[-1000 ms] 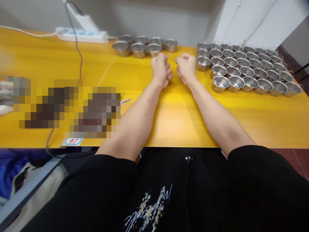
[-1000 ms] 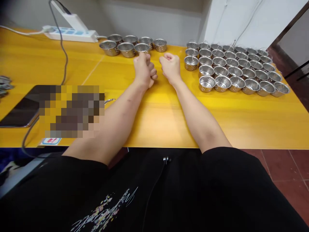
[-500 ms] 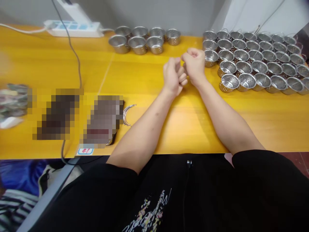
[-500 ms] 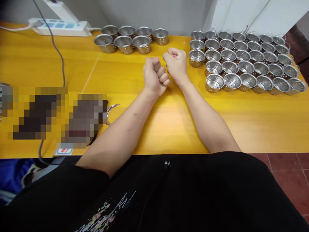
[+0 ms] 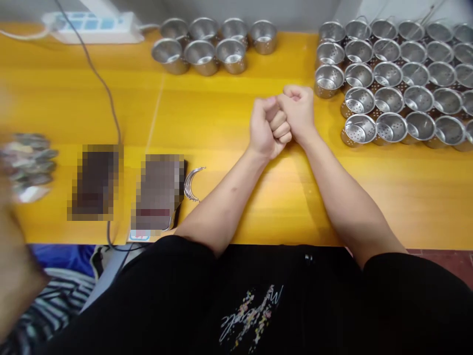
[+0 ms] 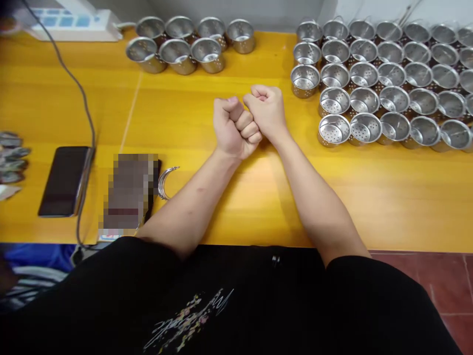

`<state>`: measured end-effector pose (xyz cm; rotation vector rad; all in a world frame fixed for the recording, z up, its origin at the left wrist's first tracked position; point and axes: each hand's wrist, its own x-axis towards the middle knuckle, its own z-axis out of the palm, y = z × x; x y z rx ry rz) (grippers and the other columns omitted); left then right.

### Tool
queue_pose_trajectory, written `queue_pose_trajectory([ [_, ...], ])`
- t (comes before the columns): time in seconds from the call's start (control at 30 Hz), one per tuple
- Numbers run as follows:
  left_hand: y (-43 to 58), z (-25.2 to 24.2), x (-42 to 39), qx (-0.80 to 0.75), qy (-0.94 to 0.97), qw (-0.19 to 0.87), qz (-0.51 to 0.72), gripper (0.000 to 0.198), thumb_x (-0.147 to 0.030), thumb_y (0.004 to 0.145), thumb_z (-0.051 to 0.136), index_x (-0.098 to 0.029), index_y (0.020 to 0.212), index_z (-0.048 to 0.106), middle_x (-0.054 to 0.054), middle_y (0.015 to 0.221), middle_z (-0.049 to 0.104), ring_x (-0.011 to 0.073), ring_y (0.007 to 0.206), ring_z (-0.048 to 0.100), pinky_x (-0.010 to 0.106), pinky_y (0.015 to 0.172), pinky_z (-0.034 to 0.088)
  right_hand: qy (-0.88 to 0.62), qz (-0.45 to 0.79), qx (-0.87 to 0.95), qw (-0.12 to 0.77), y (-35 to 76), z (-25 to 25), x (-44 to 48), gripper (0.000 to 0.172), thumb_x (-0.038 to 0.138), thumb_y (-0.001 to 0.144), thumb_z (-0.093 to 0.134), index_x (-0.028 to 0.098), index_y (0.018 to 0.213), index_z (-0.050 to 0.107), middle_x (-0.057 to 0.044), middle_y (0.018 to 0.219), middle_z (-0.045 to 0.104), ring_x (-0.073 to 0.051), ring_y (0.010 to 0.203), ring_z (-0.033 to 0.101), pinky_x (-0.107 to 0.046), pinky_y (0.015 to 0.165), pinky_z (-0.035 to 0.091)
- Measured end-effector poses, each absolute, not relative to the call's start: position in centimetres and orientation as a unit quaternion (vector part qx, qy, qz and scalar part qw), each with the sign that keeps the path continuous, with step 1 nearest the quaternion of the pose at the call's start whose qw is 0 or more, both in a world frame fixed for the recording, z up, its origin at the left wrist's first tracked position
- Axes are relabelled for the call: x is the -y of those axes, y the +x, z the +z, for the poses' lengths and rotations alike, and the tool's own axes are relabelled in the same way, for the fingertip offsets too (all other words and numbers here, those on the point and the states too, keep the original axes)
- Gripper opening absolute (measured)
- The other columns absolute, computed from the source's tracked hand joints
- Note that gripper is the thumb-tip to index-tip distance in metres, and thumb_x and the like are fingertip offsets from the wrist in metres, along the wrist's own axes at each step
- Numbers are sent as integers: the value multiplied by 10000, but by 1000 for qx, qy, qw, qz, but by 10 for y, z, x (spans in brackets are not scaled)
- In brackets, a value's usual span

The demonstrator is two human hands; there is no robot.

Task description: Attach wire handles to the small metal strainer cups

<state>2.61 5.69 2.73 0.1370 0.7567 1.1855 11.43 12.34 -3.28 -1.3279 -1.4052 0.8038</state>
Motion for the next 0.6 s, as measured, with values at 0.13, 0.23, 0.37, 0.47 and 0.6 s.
queue_pose_trajectory([
  [0.13, 18, 30, -60, -353, 37, 755, 551, 700, -495, 1398, 177, -264, 741, 112, -104, 552, 77, 31, 349, 66, 151, 380, 95, -519, 406, 554, 509, 111, -38, -124, 694, 64, 976, 818, 280, 712, 214, 37, 754, 126, -178, 697, 277, -367, 657, 356],
  [0.23, 11, 27, -63, -354, 22, 755, 551, 707, -489, 1399, 164, -266, 730, 102, -98, 551, 104, 33, 333, 125, 155, 382, 120, -493, 497, 498, 512, 113, -41, -127, 688, 243, 988, 847, 286, 757, 200, 56, 741, 119, -156, 630, 212, -351, 572, 282],
  [0.37, 6, 23, -64, -344, 19, 761, 550, 742, -516, 1402, 190, -252, 709, 159, -97, 565, 114, 41, 344, 147, 161, 409, 110, -489, 529, 476, 505, 111, -44, -132, 809, 554, 974, 946, 313, 794, 195, 62, 741, 134, -173, 646, 197, -353, 543, 255],
  [0.47, 7, 18, -61, -334, 41, 775, 534, 802, -646, 1381, 359, -249, 697, 224, -104, 564, 132, 45, 361, 164, 170, 420, 137, -472, 510, 492, 524, 108, -43, -131, 758, 459, 1000, 938, 338, 759, 229, 55, 744, 170, -191, 684, 226, -359, 554, 292],
  [0.6, 12, 13, -54, -331, 57, 788, 515, 800, -613, 1384, 397, -244, 696, 220, -103, 545, 162, 42, 368, 150, 175, 418, 148, -470, 480, 489, 556, 104, -33, -122, 632, 99, 1001, 754, 344, 688, 262, 58, 753, 162, -177, 676, 192, -344, 585, 242],
])
